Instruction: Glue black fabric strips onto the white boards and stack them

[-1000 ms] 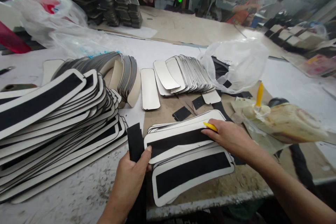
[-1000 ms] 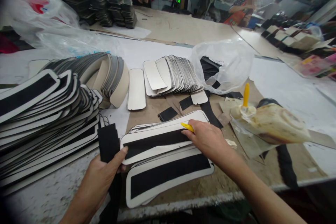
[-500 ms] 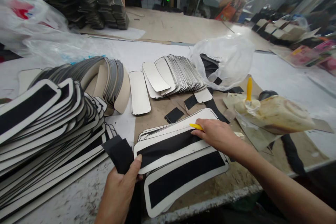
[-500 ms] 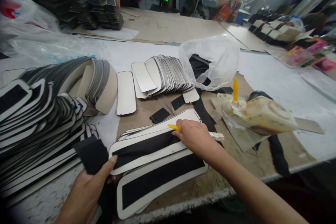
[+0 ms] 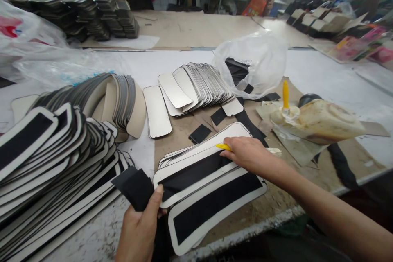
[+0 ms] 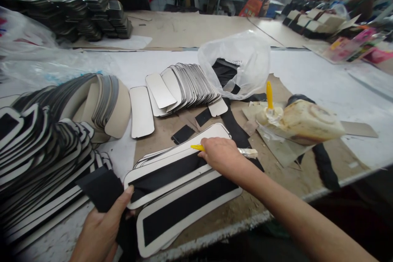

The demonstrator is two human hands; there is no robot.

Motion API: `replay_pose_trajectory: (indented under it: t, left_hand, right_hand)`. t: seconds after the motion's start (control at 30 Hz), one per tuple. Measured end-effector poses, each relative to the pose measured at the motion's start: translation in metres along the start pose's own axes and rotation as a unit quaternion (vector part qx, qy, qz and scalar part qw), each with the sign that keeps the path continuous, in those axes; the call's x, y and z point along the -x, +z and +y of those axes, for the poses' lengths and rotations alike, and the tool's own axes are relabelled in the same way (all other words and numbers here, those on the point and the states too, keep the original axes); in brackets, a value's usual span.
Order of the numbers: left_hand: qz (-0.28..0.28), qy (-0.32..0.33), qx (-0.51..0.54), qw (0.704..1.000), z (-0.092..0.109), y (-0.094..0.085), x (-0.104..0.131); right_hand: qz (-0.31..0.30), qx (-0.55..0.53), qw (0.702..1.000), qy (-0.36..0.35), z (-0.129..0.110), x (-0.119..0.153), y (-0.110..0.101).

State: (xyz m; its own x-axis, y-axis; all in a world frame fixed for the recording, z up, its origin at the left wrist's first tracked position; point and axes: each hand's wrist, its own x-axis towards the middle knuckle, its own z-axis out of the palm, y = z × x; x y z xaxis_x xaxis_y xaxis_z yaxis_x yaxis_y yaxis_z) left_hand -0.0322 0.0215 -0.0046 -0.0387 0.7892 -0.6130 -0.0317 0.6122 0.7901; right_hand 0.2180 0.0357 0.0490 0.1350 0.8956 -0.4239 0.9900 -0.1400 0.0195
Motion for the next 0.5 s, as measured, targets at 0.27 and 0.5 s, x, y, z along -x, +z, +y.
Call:
replay_pose_trajectory:
  t: [0.27,0.5]
  left_hand:
    - [0.016,-0.016,-0.001,1.0,0.002,0.001,0.004]
    - [0.047,0.02,-0.052,0.997,-0.004,-0.015,-0.003]
  right_hand:
    - [0.075,-0.003,0.997,0.022,0.011,0.015,-0.001]
    - [0.199,-0.124,0.97,0.056,0.047,0.042,-0.003]
